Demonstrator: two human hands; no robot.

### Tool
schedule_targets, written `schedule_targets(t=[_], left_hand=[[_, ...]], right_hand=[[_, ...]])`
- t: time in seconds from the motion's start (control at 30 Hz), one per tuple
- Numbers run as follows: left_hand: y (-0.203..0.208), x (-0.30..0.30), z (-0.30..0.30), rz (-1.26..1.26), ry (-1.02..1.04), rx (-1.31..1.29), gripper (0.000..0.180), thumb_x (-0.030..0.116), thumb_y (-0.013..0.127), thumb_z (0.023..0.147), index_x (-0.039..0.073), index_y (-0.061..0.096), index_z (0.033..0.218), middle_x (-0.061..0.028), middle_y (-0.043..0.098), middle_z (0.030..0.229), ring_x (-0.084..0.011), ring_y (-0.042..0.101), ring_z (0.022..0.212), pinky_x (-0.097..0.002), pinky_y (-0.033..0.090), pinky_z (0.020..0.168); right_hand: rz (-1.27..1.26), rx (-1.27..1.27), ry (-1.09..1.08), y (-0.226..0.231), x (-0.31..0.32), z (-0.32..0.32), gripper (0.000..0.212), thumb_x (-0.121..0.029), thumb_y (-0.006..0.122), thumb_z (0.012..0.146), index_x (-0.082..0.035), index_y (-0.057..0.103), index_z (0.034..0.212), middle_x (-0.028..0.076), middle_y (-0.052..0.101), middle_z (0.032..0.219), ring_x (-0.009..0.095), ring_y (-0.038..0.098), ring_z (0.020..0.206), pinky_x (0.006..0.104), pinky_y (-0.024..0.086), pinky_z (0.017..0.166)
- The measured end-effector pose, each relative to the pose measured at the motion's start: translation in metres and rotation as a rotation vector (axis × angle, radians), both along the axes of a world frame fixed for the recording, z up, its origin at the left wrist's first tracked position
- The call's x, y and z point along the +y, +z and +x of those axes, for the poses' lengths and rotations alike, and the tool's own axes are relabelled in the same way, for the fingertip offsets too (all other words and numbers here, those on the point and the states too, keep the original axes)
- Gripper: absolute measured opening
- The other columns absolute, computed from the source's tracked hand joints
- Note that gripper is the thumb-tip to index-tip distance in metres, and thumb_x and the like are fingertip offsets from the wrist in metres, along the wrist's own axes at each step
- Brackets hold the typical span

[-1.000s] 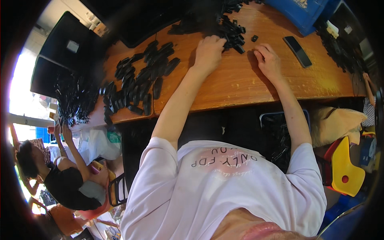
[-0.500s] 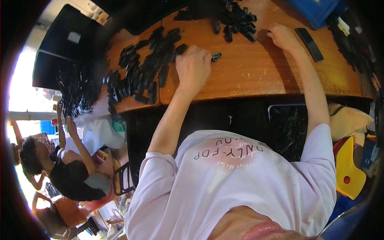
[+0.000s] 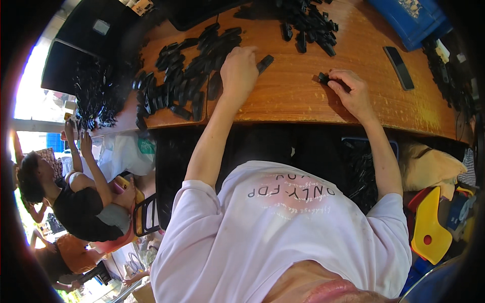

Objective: The person repeatedly assembles plastic components together by hand and sets them on the table.

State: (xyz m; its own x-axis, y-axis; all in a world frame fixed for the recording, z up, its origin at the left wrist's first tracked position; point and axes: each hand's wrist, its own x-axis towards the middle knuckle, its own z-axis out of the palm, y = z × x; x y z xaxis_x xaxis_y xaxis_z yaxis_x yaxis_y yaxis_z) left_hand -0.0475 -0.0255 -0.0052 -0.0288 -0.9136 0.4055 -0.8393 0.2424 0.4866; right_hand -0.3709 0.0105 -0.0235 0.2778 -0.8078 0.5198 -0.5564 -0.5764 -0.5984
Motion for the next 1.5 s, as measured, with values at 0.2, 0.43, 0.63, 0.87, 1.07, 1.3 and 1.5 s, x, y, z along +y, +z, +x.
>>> schedule_targets(t=[0.2, 0.43, 0.63, 0.87, 1.07, 1.3, 1.5], left_hand=[[-0.005, 0.038, -0.009, -0.11, -0.104, 0.089, 0.034, 0.008, 0.073, 0.092, 0.003, 0.073, 0.127, -0.0153, 0.075, 0.116, -0.0298, 0.069, 0.107, -0.0375, 0.055, 0.091], [-0.004, 0.051, -0.022, 0.11, -0.328, 0.346, 0.04, 0.001, 0.075, 0.089, 0.006, 0.074, 0.129, -0.0131, 0.075, 0.118, -0.0254, 0.071, 0.111, -0.0345, 0.056, 0.094], [0.004, 0.051, -0.024, 0.229, -0.348, 0.438, 0.038, 0.0, 0.075, 0.089, 0.006, 0.075, 0.126, -0.0111, 0.076, 0.115, -0.0231, 0.073, 0.107, -0.0329, 0.056, 0.095], [0.007, 0.05, -0.023, 0.26, -0.337, 0.443, 0.036, -0.001, 0.074, 0.088, 0.006, 0.076, 0.123, -0.011, 0.076, 0.11, -0.024, 0.073, 0.105, -0.0331, 0.056, 0.093], [0.009, 0.048, -0.028, 0.226, -0.394, 0.371, 0.036, -0.002, 0.073, 0.087, 0.006, 0.077, 0.123, -0.0133, 0.074, 0.108, -0.026, 0.072, 0.101, -0.0343, 0.056, 0.089], [0.005, 0.047, -0.014, 0.045, -0.321, 0.147, 0.035, -0.004, 0.068, 0.087, 0.004, 0.076, 0.121, -0.0138, 0.074, 0.116, -0.0332, 0.069, 0.106, -0.0409, 0.054, 0.093], [0.022, 0.003, -0.02, -0.321, -0.169, -0.164, 0.036, 0.0, 0.064, 0.091, 0.004, 0.073, 0.126, -0.0141, 0.071, 0.131, -0.0365, 0.062, 0.123, -0.0462, 0.048, 0.107]], right_hand=[[-0.128, 0.254, -0.099, 0.023, 0.008, 0.017, 0.019, -0.014, 0.078, 0.091, -0.003, 0.074, 0.106, 0.012, 0.072, 0.106, 0.034, 0.069, 0.098, 0.0407, 0.055, 0.085], [-0.056, 0.15, 0.188, 0.023, -0.001, 0.046, 0.016, -0.012, 0.077, 0.09, -0.003, 0.073, 0.103, 0.014, 0.071, 0.098, 0.038, 0.068, 0.089, 0.0443, 0.054, 0.077], [-0.08, 0.196, 0.273, 0.027, -0.008, 0.048, 0.019, -0.006, 0.079, 0.087, 0.001, 0.073, 0.104, 0.016, 0.071, 0.095, 0.037, 0.067, 0.086, 0.0425, 0.054, 0.073], [-0.168, 0.271, 0.336, 0.033, -0.011, 0.048, 0.011, -0.007, 0.078, 0.083, -0.002, 0.069, 0.087, 0.014, 0.063, 0.085, 0.037, 0.062, 0.085, 0.0466, 0.052, 0.073], [-0.312, 0.315, 0.383, 0.03, -0.014, 0.062, 0.014, -0.013, 0.08, 0.08, -0.006, 0.068, 0.078, 0.01, 0.062, 0.08, 0.034, 0.062, 0.082, 0.0451, 0.051, 0.07], [-0.274, 0.254, 0.219, 0.024, -0.042, 0.061, 0.007, -0.011, 0.077, 0.082, -0.009, 0.075, 0.088, 0.007, 0.069, 0.087, 0.032, 0.067, 0.09, 0.042, 0.056, 0.076], [-0.156, 0.394, -0.282, 0.008, -0.122, -0.038, 0.051, 0.003, 0.066, 0.09, -0.016, 0.07, 0.136, 0.005, 0.061, 0.142, 0.031, 0.062, 0.123, 0.042, 0.054, 0.099]])
